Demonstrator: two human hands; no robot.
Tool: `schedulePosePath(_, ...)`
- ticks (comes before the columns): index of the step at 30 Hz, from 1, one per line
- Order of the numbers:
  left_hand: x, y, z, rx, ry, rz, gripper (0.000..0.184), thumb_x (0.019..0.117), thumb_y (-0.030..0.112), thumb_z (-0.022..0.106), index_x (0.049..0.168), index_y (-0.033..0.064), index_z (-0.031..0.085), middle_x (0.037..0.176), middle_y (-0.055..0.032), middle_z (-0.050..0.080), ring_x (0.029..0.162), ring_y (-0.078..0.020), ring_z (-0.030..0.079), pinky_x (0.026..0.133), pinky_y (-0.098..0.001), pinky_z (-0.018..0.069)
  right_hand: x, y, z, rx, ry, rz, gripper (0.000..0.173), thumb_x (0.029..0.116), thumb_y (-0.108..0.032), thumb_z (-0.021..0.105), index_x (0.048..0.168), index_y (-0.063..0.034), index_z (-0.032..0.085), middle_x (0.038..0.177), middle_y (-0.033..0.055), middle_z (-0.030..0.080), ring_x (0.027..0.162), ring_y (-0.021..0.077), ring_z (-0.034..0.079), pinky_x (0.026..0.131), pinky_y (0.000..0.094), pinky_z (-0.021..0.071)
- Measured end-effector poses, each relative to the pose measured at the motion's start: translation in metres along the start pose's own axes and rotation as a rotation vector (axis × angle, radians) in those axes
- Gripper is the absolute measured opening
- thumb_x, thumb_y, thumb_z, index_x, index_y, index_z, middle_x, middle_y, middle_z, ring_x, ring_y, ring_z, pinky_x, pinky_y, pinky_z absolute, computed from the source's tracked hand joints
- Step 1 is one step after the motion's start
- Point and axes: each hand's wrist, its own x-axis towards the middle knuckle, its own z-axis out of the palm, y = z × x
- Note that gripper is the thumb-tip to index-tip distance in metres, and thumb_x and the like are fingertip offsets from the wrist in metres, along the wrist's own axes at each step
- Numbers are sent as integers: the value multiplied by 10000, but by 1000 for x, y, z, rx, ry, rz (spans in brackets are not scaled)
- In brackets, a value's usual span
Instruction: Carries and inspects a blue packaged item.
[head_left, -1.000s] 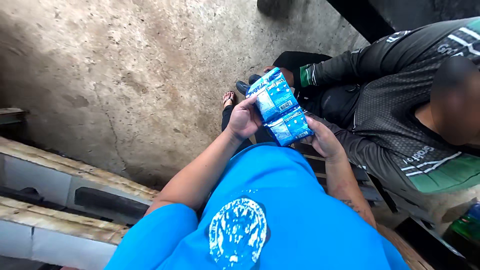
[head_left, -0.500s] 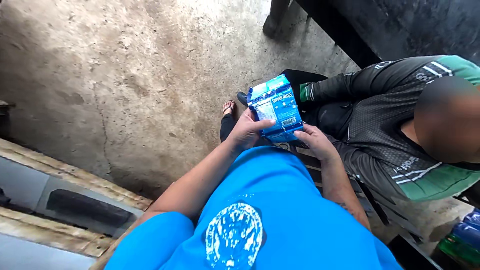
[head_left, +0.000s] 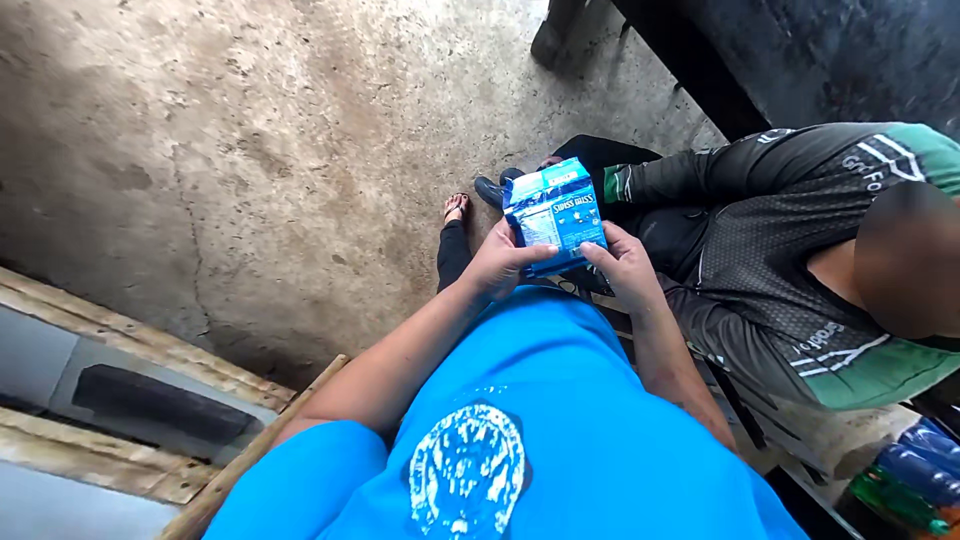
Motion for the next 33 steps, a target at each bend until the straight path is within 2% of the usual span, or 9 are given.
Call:
schedulePosePath(5, 5, -1, -2, -12, 17, -15, 550, 840, -162, 642, 1312, 56, 459, 1120, -58, 704, 1006, -162, 710, 911, -358, 599, 4, 4, 1, 6, 33, 12, 205, 980, -72, 599, 1165, -18, 670, 1161, 35, 681, 967, 49, 668, 848, 237, 578)
schedulePosePath(12, 14, -1, -1, -31, 11, -41, 551, 847, -162, 634, 1316, 61, 449, 1124, -67, 705, 1006, -171, 713, 907, -364, 601, 9, 6, -4, 23, 44, 30, 226, 981, -71, 606, 1193, -17, 663, 1051, 10, 716, 913, 40, 679, 822, 233, 581)
schedulePosePath(16, 18, 0, 2, -25, 16, -53, 538, 847, -164, 630, 1302, 65, 458, 1110, -58, 712, 1000, -162, 716, 903, -353, 602, 11, 7, -9, 38, 48, 60, 197, 983, -67, 611, 1169, -28, 665, 995, 3, 724, 878, 41, 685, 789, 230, 583)
schedulePosePath(27, 28, 3, 8, -14, 45, -71, 543, 848, -175, 621, 1305, 67, 455, 1111, -54, 710, 997, -156, 715, 905, -346, 600, 21, 7, -18, 66, 35, 82, 188, 980, -72, 618, 1157, -36, 671, 989, -6, 725, 874, 35, 685, 790, 231, 585)
schedulePosePath(33, 31, 6, 11, 9, 74, -88, 552, 854, -167, 627, 1323, 58, 443, 1123, -62, 698, 993, -163, 712, 898, -354, 602, 26, 6, -22, 62, 32, 81, 193, 971, -50, 621, 1153, -14, 673, 1009, 9, 721, 907, 42, 684, 842, 241, 582)
